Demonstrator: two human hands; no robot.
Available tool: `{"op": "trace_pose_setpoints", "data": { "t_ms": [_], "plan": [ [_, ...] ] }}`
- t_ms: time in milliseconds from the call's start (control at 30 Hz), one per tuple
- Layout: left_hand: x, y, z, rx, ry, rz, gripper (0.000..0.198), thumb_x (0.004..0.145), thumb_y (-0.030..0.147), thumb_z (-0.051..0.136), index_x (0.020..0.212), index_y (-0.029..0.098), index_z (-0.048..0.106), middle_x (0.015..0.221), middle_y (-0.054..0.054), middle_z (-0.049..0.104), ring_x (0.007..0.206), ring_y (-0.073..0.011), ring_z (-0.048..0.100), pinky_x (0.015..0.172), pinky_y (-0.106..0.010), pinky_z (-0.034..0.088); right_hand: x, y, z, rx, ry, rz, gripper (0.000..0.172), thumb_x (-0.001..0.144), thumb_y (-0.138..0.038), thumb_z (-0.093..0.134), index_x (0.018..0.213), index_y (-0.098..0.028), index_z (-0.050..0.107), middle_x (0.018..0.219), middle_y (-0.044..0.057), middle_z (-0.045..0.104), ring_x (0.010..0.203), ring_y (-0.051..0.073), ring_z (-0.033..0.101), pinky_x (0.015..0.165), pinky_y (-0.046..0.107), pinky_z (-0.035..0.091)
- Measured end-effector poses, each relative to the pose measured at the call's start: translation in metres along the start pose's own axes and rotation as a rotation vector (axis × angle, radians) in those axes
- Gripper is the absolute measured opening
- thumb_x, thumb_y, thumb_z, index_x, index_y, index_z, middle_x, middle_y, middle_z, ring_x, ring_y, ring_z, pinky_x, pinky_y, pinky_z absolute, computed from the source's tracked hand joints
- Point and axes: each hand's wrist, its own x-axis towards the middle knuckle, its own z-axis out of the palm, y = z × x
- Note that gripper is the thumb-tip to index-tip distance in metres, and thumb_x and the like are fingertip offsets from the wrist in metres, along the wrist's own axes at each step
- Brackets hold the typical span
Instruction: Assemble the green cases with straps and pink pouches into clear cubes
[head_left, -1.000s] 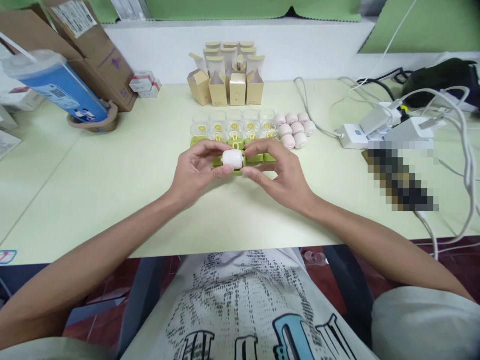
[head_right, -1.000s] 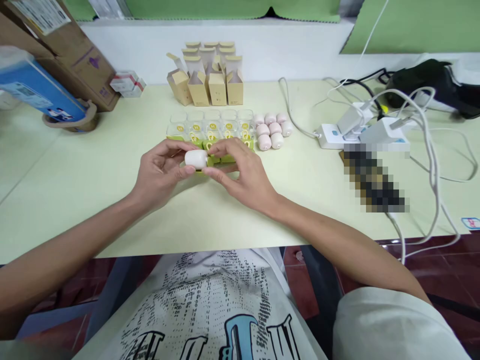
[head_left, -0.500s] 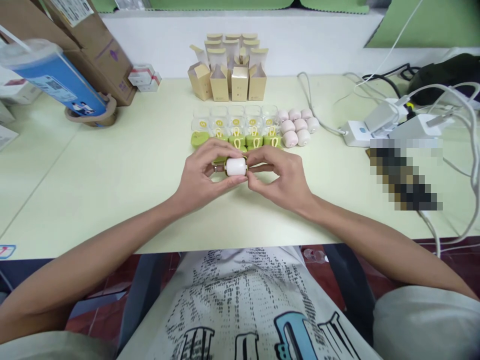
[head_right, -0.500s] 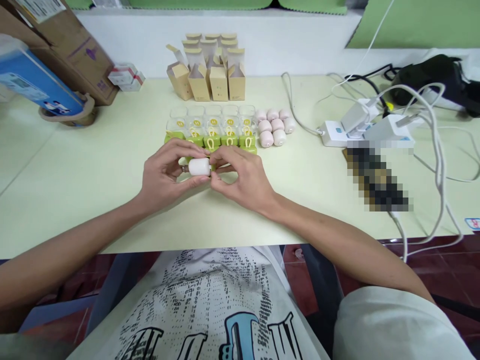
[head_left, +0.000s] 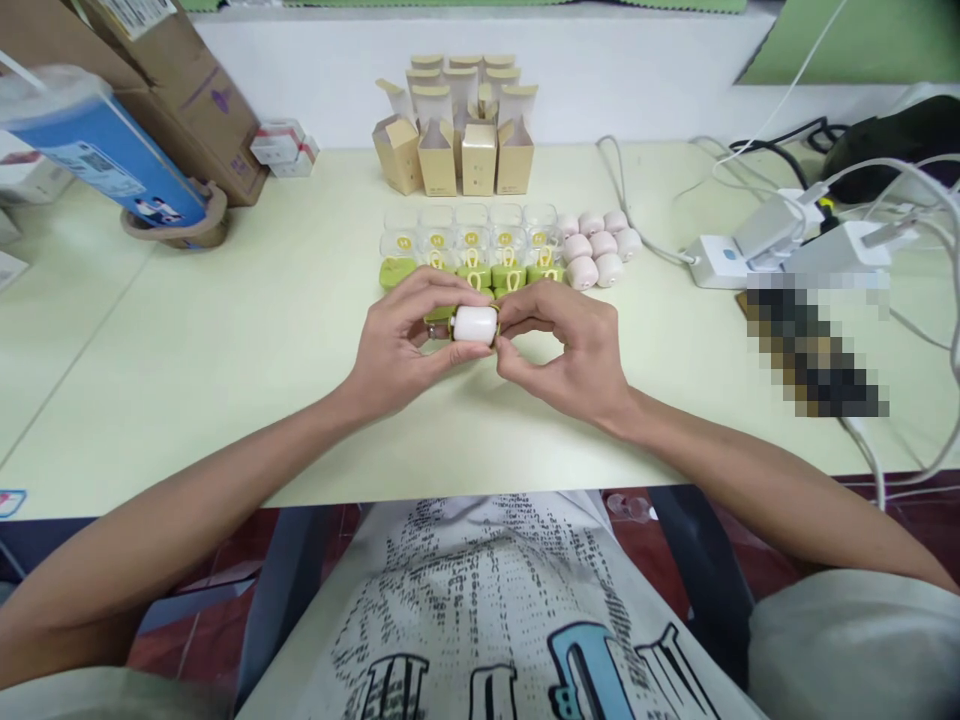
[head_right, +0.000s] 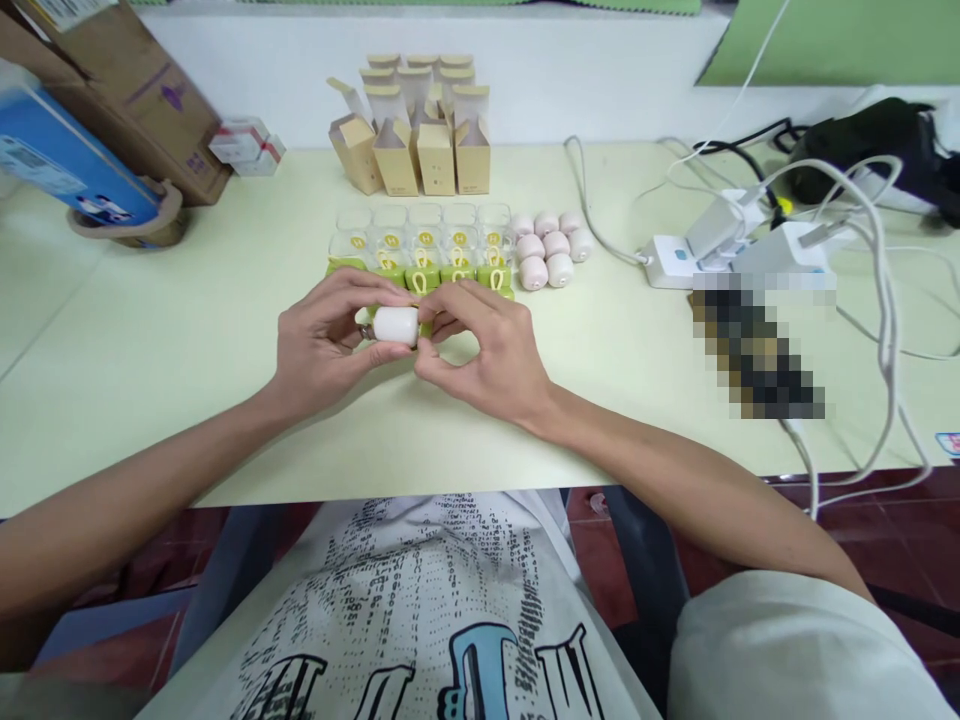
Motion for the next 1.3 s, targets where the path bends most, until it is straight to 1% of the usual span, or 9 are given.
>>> {"op": "trace_pose_setpoints", "data": {
  "t_ms": [67,233,367,533,667,800,900,1033,1300],
  "plan": [
    [0.001,-0.003,-0.002,-0.028,0.009,-0.001,0.049,0.073,0.054,0.105,0.113,0.032,0.087,0.119,-0.009,0.077,0.116,-0.0284,0.073,0.099,-0.048,0.066,-0.001,0.004,-0.001,0.012,-0.04,-0.005,0.013,0.1,-0.029,0.073,0.11,-0.022,0.073,0.104,0.005,0.078,0.088,0.018,0.078,0.084,0.036,0.071],
    [0.001,-0.008,-0.001,-0.112,0.013,-0.003,0.05,0.075,0.057,0.104,0.113,0.03,0.085,0.117,-0.008,0.076,0.114,-0.0258,0.074,0.102,-0.045,0.066,-0.002,0.015,0.0,-0.003,-0.135,-0.008,0.057,0.097,-0.051,0.086,0.144,-0.027,0.064,0.126,0.009,0.075,0.101,0.023,0.074,0.089,0.043,0.071],
    [-0.001,-0.008,0.002,-0.171,-0.015,-0.024,0.058,0.072,0.057,0.105,0.118,0.029,0.083,0.122,-0.009,0.075,0.117,-0.0256,0.074,0.097,-0.04,0.068,-0.001,0.016,0.0,-0.065,-0.113,-0.008,0.045,0.1,-0.05,0.085,0.137,-0.028,0.072,0.117,0.008,0.075,0.099,0.024,0.072,0.087,0.045,0.071],
    [0.0,-0.003,-0.001,-0.166,0.018,-0.004,0.057,0.072,0.048,0.107,0.12,0.029,0.081,0.126,-0.009,0.076,0.122,-0.0274,0.075,0.091,-0.04,0.069,0.003,0.007,-0.002,0.047,-0.124,-0.042,0.043,0.106,-0.039,0.073,0.147,-0.028,0.069,0.135,0.01,0.076,0.12,0.025,0.074,0.094,0.043,0.073],
    [-0.002,-0.001,-0.003,-0.13,0.027,-0.017,0.052,0.072,0.044,0.108,0.114,0.028,0.083,0.119,-0.008,0.08,0.118,-0.0274,0.077,0.095,-0.044,0.071,0.001,0.004,-0.004,0.038,-0.091,-0.005,0.029,0.113,-0.038,0.06,0.135,-0.028,0.076,0.139,0.012,0.075,0.132,0.027,0.072,0.08,0.036,0.073],
    [-0.006,-0.002,-0.002,-0.097,-0.062,-0.071,0.048,0.072,0.041,0.108,0.112,0.026,0.084,0.117,-0.008,0.082,0.113,-0.0256,0.08,0.091,-0.04,0.073,0.0,0.009,-0.005,0.04,-0.002,0.062,0.025,0.115,-0.04,0.061,0.113,-0.022,0.078,0.119,0.009,0.082,0.107,0.02,0.079,0.067,0.027,0.066],
    [-0.008,-0.004,-0.002,-0.1,-0.065,-0.103,0.046,0.072,0.039,0.108,0.109,0.024,0.084,0.118,-0.009,0.082,0.113,-0.025,0.08,0.091,-0.039,0.073,0.002,0.013,-0.007,0.051,-0.1,0.042,0.025,0.11,-0.046,0.072,0.118,-0.022,0.078,0.118,0.007,0.082,0.098,0.017,0.078,0.066,0.025,0.065],
    [-0.005,-0.006,-0.005,-0.168,-0.046,-0.134,0.045,0.072,0.037,0.107,0.107,0.023,0.082,0.122,-0.01,0.079,0.116,-0.0252,0.079,0.092,-0.041,0.073,0.002,0.013,-0.008,-0.006,-0.188,-0.035,0.038,0.105,-0.045,0.079,0.138,-0.028,0.074,0.133,0.01,0.078,0.115,0.024,0.076,0.077,0.034,0.071],
    [-0.005,0.0,-0.006,-0.112,-0.064,-0.045,0.029,0.09,0.035,0.094,0.115,0.026,0.08,0.127,-0.01,0.077,0.124,-0.0248,0.076,0.102,-0.042,0.071,-0.002,0.013,0.0,-0.071,-0.12,-0.111,0.029,0.103,-0.027,0.074,0.132,-0.027,0.072,0.132,0.012,0.074,0.126,0.029,0.073,0.098,0.051,0.072]
  ]
}}
